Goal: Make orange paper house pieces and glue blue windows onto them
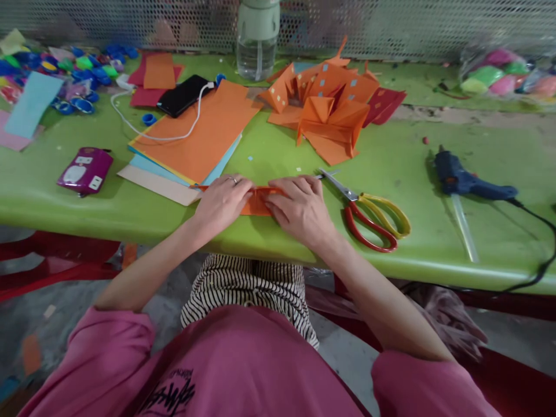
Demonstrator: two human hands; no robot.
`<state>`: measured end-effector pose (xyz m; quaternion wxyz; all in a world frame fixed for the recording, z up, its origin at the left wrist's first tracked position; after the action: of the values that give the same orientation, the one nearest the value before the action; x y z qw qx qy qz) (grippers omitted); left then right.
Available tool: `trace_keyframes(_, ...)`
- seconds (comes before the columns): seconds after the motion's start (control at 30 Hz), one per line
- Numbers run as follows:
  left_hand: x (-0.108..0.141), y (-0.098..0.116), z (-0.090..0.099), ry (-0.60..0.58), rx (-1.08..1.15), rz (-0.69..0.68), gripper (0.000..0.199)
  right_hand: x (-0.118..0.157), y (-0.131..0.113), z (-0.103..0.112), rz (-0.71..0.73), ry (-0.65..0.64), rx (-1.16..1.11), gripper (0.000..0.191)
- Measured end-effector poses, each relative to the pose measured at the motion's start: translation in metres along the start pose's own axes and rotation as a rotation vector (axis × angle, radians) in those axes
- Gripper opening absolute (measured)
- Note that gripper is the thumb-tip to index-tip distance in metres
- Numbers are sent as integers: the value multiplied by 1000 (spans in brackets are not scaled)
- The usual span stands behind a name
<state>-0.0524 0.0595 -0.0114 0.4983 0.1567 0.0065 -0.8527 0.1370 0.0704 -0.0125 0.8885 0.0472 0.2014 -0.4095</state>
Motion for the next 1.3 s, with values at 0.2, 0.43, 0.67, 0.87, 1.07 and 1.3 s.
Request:
trace_keyframes(0.2, 15, 5, 11, 173, -18, -125, 20, 10, 0, 3, 39, -31, -9, 33)
trace_keyframes(0.43, 33, 13, 9, 132, 4, -173, 20, 11, 0, 5, -44, -117, -112, 39)
trace_keyframes(0.67, 30, 14, 9, 68, -27, -165, 22, 11, -1, 6, -78, -155, -144, 38)
trace_keyframes(0.87, 31, 15, 10, 70, -60, -190, 26, 11, -1, 6, -86, -161, -151, 39)
trace_keyframes(1.07, 31, 16, 10, 55, -81, -194, 27, 11, -2, 6, -95, -171, -157, 41)
trace_keyframes(1.3, 30, 19, 13, -41, -176, -226, 28, 10, -1, 7, -120, -137, -145, 48)
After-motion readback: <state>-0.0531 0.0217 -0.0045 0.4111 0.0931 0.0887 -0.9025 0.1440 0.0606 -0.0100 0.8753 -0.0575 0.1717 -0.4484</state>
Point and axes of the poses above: each hand's wrist, its own x-axis away from the middle knuckle, its own z-axis out of the back of the hand, y = z × x, the point moved 2 cm from there along -x, towards the middle knuckle, and after that the axes turned 6 degrees about -z, right-handed, at the moved point
